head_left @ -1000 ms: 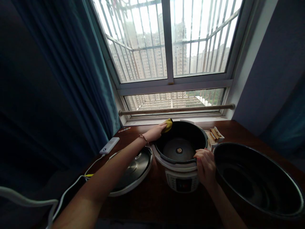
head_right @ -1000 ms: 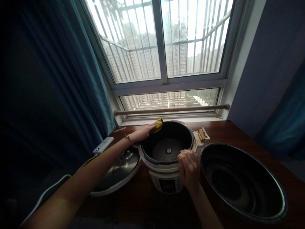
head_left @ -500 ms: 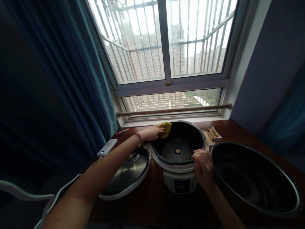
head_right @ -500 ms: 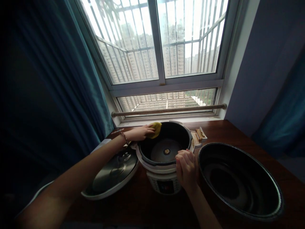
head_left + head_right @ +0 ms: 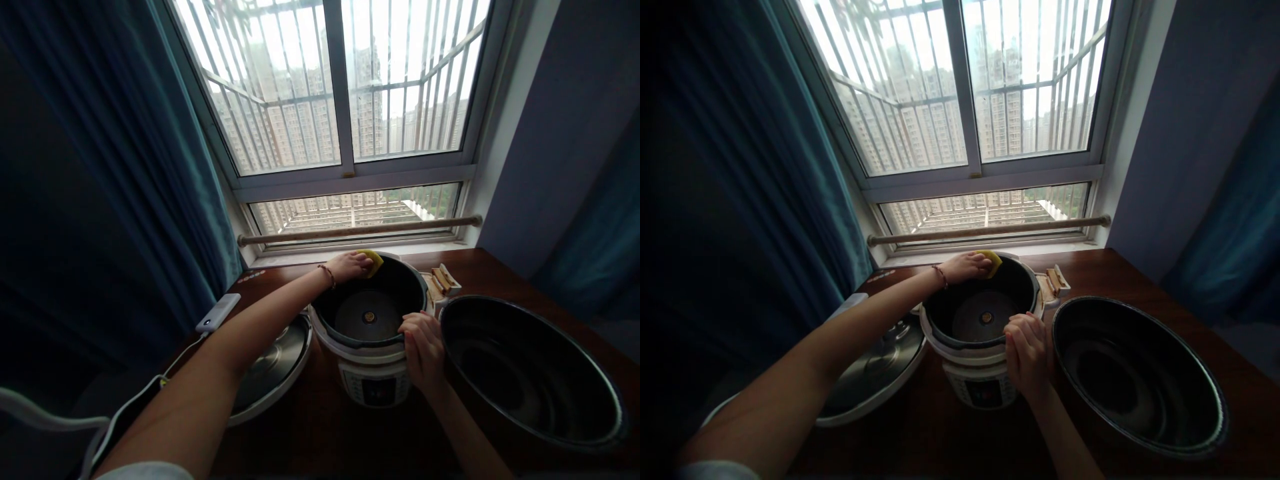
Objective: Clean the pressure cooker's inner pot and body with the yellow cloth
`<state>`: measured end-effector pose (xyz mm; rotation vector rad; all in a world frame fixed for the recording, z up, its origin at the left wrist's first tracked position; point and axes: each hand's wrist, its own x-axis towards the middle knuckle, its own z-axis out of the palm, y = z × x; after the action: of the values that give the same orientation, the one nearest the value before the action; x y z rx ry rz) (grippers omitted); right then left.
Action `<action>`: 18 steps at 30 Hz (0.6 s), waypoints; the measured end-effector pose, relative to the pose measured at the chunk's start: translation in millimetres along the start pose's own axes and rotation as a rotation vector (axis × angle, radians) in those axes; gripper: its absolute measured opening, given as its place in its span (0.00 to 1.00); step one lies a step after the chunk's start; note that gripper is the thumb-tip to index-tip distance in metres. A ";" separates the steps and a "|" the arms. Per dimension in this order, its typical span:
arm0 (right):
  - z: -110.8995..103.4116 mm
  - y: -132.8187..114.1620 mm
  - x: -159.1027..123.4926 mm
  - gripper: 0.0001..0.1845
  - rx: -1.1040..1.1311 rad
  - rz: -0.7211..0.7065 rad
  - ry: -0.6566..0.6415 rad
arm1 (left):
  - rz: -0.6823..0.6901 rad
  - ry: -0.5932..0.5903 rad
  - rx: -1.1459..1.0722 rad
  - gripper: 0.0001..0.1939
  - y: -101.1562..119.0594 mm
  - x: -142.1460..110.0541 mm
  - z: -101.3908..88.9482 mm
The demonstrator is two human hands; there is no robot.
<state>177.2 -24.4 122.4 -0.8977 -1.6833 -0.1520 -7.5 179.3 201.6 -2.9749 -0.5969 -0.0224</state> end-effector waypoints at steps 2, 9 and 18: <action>0.2 0.5 -0.2 0.08 -0.005 0.005 0.005 | -0.007 -0.012 0.018 0.12 -0.8 -1.5 -1.1; -1.2 -0.2 -0.1 0.08 -0.018 0.006 -0.007 | -0.103 -0.084 0.094 0.10 -1.8 -36.8 -12.7; -3.9 -1.0 0.0 0.08 -0.023 -0.002 -0.033 | -0.370 -0.309 0.143 0.09 39.6 -57.0 -30.2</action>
<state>179.5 -27.2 124.0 -0.9205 -1.7165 -0.1590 -44.6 117.9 225.6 -2.7049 -1.1240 0.4355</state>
